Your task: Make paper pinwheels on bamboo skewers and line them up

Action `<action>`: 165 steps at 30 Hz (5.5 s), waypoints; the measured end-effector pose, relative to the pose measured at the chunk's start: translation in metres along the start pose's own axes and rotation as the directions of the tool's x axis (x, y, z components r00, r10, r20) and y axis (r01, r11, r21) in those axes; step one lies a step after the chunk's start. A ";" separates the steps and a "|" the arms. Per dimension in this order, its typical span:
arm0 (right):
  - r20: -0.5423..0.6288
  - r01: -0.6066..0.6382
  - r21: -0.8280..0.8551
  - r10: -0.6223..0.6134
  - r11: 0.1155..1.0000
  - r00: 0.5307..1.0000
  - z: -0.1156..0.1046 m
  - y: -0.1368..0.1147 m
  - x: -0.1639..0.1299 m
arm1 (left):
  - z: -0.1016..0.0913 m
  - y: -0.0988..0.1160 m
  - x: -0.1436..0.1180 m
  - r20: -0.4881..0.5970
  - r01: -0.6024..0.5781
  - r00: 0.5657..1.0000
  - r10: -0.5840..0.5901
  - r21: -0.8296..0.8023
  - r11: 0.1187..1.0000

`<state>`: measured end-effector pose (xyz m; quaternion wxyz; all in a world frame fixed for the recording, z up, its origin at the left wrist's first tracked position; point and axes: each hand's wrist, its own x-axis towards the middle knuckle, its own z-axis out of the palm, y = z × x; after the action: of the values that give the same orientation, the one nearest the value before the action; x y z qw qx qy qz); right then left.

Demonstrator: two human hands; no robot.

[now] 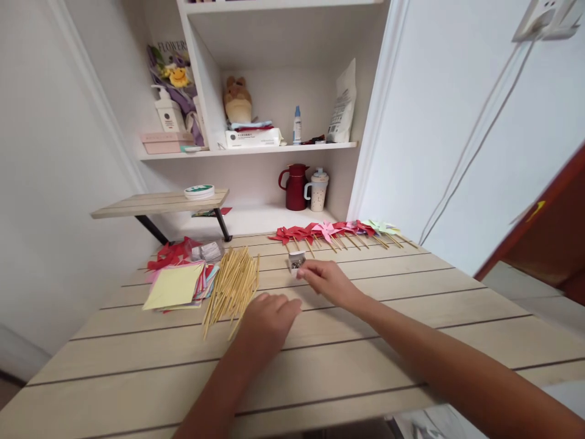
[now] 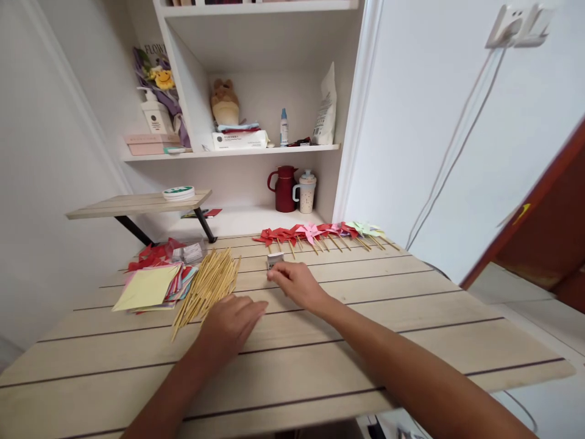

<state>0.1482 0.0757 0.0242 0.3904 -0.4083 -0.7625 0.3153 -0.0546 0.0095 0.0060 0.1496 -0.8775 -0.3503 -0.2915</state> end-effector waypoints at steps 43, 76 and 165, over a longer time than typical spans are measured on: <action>0.232 -0.090 -0.028 0.094 0.996 0.968 0.027 0.020 -0.027 | -0.119 -0.172 -0.100 0.454 0.421 0.687 -0.567 0.387 0.820; 0.371 -0.227 0.307 0.104 0.924 0.923 0.034 -0.013 -0.014 | -0.122 -0.121 -0.036 -0.459 0.349 0.889 0.009 0.688 0.636; -0.250 0.267 -0.351 -0.365 0.898 0.897 0.038 0.009 -0.019 | 0.039 -0.018 0.044 0.353 0.034 0.579 -0.735 -0.911 -0.411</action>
<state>0.1259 0.0574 -0.0077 0.4830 -0.3776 -0.7880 0.0563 -0.0259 0.0634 0.0036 -0.6099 -0.3333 -0.2646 -0.6686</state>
